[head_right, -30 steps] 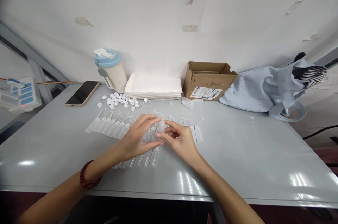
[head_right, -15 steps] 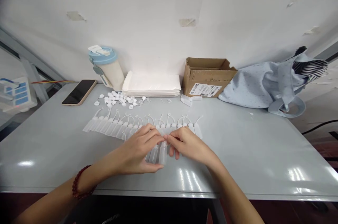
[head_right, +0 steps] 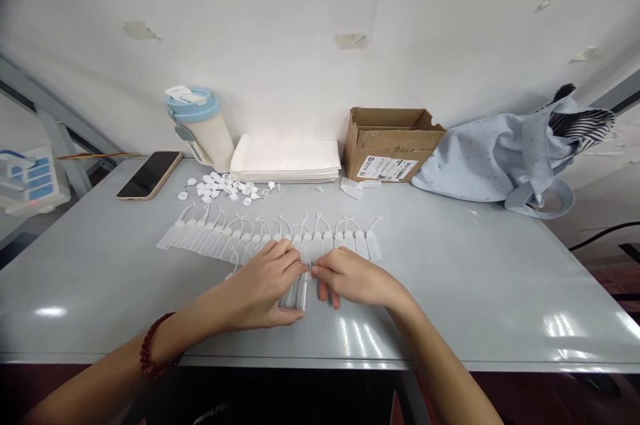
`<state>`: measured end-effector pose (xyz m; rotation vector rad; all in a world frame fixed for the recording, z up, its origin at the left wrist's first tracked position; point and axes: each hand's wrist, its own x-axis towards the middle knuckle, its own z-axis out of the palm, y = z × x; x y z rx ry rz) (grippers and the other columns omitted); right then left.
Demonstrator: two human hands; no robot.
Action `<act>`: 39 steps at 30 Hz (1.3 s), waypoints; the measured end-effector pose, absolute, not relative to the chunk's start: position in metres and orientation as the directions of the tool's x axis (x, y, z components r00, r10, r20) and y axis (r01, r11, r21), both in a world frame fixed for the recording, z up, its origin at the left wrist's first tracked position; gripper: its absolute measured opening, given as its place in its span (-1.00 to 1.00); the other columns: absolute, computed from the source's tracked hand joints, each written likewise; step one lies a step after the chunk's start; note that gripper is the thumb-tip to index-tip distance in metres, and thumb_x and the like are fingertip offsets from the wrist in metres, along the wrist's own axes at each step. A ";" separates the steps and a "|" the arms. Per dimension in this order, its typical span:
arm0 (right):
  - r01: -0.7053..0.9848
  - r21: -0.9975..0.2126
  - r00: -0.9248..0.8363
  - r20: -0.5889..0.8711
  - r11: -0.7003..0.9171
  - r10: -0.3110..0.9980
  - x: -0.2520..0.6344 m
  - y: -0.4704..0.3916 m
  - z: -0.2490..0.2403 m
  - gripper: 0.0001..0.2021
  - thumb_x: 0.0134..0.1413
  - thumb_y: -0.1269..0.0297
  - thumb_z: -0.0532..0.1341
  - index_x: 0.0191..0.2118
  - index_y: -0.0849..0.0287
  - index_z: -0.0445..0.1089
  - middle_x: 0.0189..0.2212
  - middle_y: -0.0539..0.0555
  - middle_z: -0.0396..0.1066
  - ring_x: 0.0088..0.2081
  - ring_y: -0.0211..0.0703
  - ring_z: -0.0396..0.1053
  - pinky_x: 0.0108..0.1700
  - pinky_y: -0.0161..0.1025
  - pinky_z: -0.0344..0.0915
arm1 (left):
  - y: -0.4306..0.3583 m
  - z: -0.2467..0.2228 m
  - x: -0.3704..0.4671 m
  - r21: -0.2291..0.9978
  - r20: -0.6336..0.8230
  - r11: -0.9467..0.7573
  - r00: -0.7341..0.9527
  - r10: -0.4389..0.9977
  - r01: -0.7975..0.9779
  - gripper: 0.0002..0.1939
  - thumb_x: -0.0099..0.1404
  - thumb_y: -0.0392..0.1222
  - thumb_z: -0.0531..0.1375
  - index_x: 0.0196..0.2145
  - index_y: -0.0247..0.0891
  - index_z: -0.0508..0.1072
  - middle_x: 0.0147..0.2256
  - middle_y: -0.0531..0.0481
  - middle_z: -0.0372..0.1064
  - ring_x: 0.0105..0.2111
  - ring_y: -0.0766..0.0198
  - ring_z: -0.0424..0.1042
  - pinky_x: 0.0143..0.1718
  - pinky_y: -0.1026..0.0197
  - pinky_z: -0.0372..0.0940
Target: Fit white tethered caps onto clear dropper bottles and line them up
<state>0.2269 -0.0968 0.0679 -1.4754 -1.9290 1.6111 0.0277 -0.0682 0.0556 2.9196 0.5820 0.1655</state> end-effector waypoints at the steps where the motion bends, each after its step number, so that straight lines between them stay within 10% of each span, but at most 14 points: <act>1: 0.536 -0.838 -0.472 -0.396 -0.101 0.787 0.227 -0.097 0.068 -0.59 0.25 0.24 0.00 -0.53 0.24 0.44 -0.61 0.06 0.46 -0.61 -0.29 0.36 -0.56 -0.36 0.24 | -0.068 0.055 0.028 0.168 0.078 -0.912 0.917 0.391 0.375 -0.65 0.11 0.03 0.25 -0.37 -0.36 0.36 -0.37 -0.09 0.29 -0.28 0.08 0.19 -0.27 0.09 0.17; 39: 0.516 -0.826 -0.417 -0.473 -0.226 0.776 0.243 -0.088 0.077 -0.66 0.22 0.14 0.02 -0.43 0.26 0.36 -0.47 0.13 0.53 -0.62 -0.28 0.40 -0.59 -0.37 0.20 | -0.057 0.071 0.014 0.314 0.117 -0.832 0.852 0.511 0.456 -0.58 0.21 0.07 0.19 -0.17 -0.37 0.39 -0.30 -0.11 0.30 -0.23 0.08 0.19 -0.23 0.08 0.18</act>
